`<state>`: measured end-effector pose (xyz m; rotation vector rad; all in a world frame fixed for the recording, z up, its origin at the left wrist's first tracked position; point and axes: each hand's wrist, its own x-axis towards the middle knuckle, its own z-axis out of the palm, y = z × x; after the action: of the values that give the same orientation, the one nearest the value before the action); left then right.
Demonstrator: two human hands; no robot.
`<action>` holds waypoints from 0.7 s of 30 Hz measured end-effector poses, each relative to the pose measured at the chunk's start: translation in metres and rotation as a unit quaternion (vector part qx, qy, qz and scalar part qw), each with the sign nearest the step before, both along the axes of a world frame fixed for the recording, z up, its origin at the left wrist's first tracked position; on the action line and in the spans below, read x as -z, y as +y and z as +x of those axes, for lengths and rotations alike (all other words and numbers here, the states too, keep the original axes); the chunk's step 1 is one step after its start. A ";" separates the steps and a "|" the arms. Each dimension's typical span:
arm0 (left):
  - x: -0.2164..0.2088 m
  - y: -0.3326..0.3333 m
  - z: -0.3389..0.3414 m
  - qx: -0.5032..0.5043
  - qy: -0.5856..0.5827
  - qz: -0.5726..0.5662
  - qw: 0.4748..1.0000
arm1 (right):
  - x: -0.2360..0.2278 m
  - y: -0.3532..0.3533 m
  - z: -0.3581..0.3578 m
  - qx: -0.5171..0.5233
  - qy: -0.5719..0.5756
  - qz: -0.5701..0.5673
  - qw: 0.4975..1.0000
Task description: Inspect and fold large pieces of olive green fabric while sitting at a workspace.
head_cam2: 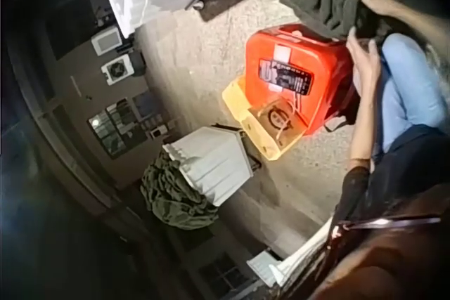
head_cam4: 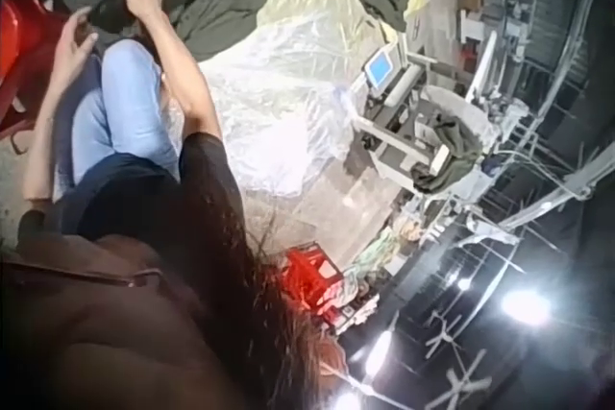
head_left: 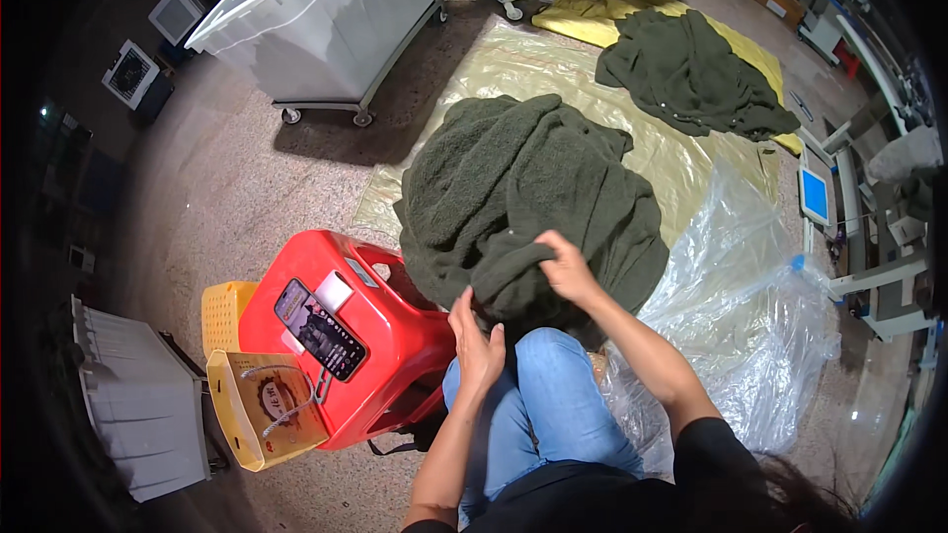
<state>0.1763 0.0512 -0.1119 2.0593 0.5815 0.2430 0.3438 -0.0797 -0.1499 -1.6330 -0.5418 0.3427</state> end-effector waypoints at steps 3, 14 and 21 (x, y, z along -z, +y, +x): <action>-0.006 -0.009 0.018 -0.003 -0.037 0.085 0.996 | -0.050 -0.057 -0.010 0.041 0.159 0.182 0.970; -0.032 0.007 0.042 0.078 -0.170 0.124 0.974 | -0.223 -0.200 -0.077 0.227 0.088 0.187 0.952; -0.284 0.055 -0.187 0.577 -0.116 0.131 0.798 | -0.270 -0.244 -0.131 0.105 0.113 0.082 0.985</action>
<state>-0.0106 0.1063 0.1719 2.2225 -0.9413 -0.1703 0.2132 -0.3237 0.1200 -1.4529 -0.2162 0.3128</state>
